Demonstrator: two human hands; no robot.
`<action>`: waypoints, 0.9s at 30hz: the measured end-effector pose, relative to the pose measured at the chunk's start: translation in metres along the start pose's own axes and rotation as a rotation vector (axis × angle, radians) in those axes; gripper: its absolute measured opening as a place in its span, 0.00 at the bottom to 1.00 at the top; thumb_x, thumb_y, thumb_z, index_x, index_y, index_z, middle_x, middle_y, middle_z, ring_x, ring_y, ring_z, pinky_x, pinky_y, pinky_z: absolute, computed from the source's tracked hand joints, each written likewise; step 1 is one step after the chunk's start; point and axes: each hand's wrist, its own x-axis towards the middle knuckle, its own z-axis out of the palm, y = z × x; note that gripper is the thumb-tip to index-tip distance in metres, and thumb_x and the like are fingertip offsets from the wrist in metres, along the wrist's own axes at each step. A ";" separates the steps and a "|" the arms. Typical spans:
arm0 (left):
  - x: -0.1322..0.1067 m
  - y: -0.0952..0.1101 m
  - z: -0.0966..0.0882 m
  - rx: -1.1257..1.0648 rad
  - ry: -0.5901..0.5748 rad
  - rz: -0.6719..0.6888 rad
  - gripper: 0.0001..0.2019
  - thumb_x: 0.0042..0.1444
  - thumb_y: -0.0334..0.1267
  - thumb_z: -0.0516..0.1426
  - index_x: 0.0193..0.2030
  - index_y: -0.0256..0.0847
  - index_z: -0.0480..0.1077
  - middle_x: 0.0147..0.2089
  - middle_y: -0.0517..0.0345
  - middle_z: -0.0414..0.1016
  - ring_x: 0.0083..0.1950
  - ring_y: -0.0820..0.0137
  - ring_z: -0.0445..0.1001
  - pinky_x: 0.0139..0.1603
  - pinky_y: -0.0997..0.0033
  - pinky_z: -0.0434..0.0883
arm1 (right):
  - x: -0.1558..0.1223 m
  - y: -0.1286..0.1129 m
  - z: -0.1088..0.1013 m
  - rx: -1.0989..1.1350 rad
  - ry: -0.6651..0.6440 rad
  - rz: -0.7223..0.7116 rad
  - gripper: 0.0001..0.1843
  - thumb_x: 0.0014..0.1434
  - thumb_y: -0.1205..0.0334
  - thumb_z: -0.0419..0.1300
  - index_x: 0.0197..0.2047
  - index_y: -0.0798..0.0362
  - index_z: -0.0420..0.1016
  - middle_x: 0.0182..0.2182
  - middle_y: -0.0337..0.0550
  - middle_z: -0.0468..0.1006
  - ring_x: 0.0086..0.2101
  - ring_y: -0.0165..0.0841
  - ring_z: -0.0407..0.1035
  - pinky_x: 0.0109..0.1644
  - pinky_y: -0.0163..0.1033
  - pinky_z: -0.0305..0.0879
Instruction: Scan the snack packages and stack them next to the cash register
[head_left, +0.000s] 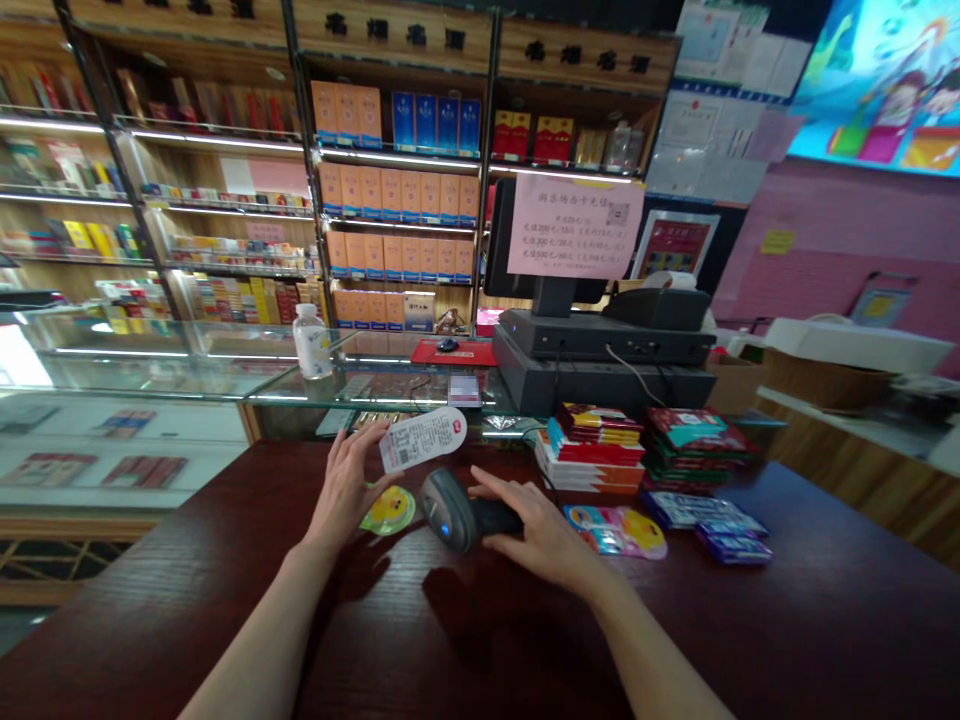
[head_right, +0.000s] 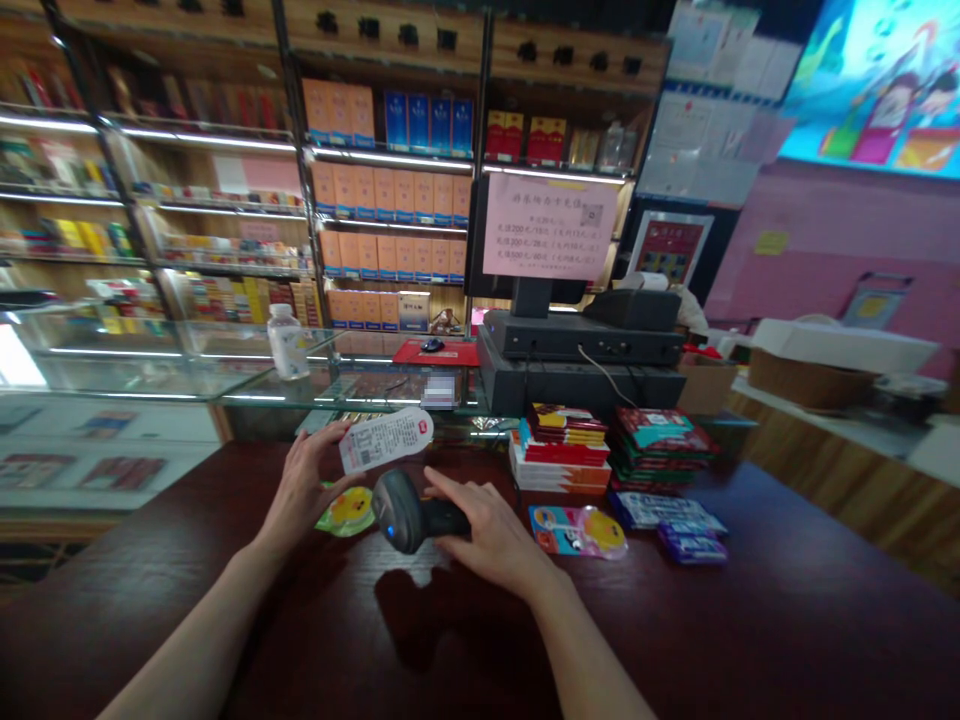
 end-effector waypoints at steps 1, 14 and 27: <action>0.000 0.001 -0.001 -0.001 -0.002 0.001 0.31 0.58 0.43 0.63 0.65 0.45 0.56 0.64 0.43 0.71 0.66 0.56 0.69 0.72 0.40 0.55 | 0.000 -0.001 -0.001 0.004 -0.010 0.006 0.43 0.61 0.62 0.66 0.73 0.34 0.49 0.61 0.37 0.74 0.52 0.39 0.69 0.57 0.44 0.59; -0.002 -0.001 0.003 0.032 0.003 -0.001 0.30 0.58 0.39 0.62 0.65 0.45 0.56 0.64 0.44 0.71 0.66 0.56 0.70 0.72 0.40 0.54 | 0.000 -0.002 0.000 0.001 -0.026 0.019 0.42 0.62 0.61 0.64 0.73 0.35 0.50 0.60 0.40 0.74 0.53 0.40 0.69 0.57 0.46 0.60; 0.000 0.002 0.004 -0.074 0.045 -0.058 0.28 0.57 0.44 0.64 0.60 0.44 0.58 0.64 0.43 0.71 0.66 0.57 0.70 0.72 0.40 0.54 | 0.002 0.012 0.026 -0.104 -0.116 -0.006 0.43 0.62 0.64 0.63 0.73 0.36 0.48 0.62 0.39 0.73 0.58 0.39 0.67 0.60 0.45 0.55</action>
